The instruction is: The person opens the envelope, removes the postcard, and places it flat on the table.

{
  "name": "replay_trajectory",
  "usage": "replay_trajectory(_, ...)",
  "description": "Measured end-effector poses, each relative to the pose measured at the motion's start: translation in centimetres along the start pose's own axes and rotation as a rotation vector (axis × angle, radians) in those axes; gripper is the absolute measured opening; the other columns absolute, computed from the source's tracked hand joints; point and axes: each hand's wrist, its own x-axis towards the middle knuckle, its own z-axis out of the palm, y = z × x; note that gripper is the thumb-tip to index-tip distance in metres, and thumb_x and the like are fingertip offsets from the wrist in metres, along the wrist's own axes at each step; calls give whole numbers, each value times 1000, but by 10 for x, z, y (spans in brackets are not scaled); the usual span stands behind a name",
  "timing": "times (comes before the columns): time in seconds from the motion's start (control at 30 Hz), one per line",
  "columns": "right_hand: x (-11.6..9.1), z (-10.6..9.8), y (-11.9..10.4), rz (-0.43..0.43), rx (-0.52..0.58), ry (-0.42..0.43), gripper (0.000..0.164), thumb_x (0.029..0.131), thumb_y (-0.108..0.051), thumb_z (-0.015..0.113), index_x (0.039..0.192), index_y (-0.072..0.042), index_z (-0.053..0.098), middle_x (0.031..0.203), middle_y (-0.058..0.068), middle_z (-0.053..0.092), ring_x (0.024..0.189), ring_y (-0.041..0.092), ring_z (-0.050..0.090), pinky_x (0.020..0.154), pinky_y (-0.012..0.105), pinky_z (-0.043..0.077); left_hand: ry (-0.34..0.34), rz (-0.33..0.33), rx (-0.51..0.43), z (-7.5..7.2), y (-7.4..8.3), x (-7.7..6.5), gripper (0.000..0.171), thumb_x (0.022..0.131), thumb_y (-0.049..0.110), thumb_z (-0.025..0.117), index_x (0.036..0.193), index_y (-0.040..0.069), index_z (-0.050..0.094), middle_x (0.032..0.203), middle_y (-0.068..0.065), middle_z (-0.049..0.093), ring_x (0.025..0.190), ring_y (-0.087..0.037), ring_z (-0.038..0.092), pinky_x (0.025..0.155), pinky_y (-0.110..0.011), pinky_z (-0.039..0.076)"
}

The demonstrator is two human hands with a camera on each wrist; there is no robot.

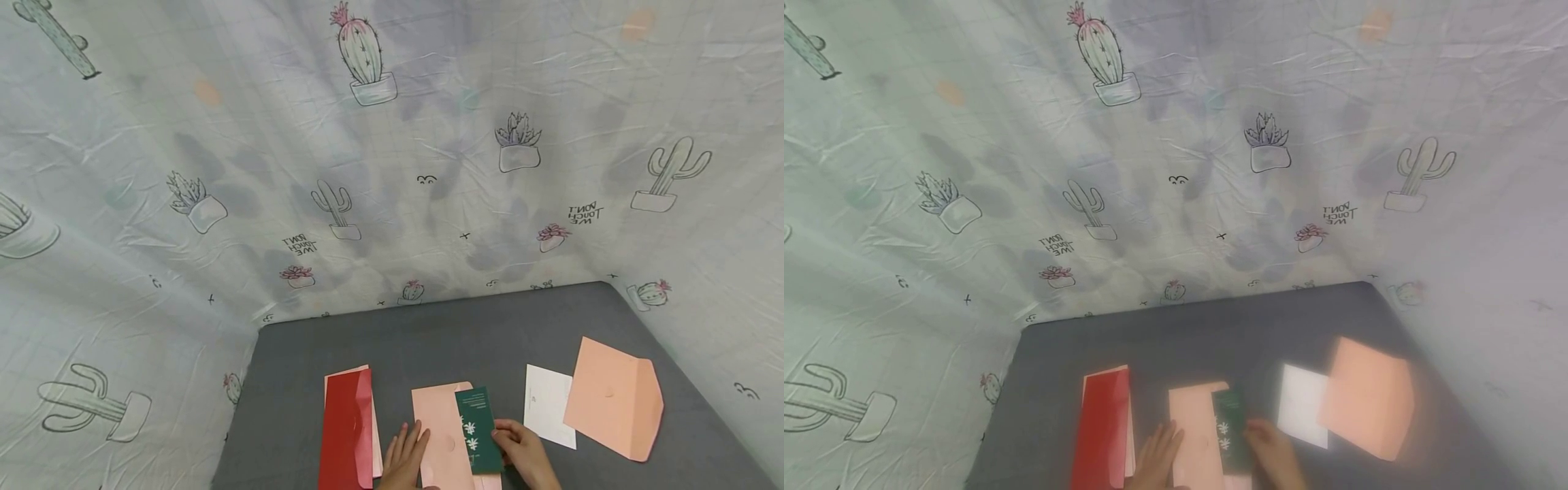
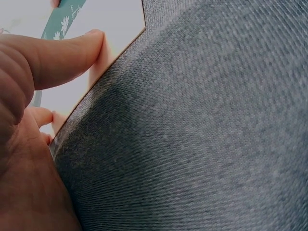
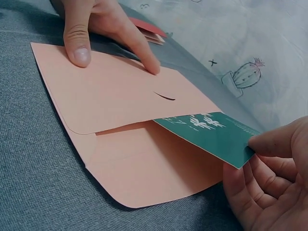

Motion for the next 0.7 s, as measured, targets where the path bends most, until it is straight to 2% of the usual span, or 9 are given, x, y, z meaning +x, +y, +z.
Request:
replay_trajectory(0.3,0,-3,-5,13,10,25,31,95,-10,63,118,10,64,88,6,73,70,16,65,57,29,53,-18,-7,-12,-2,2,1,99,84,75,57,158,14,31,170,-10,21,153,-44,19,115,-72,19)
replay_trajectory(0.7,-2,-7,-8,47,38,51,34,96,-14,62,119,10,63,86,4,72,71,15,66,58,30,54,-12,-11,-8,-2,4,-2,96,87,75,54,159,15,31,169,-10,22,153,-45,19,115,-71,19)
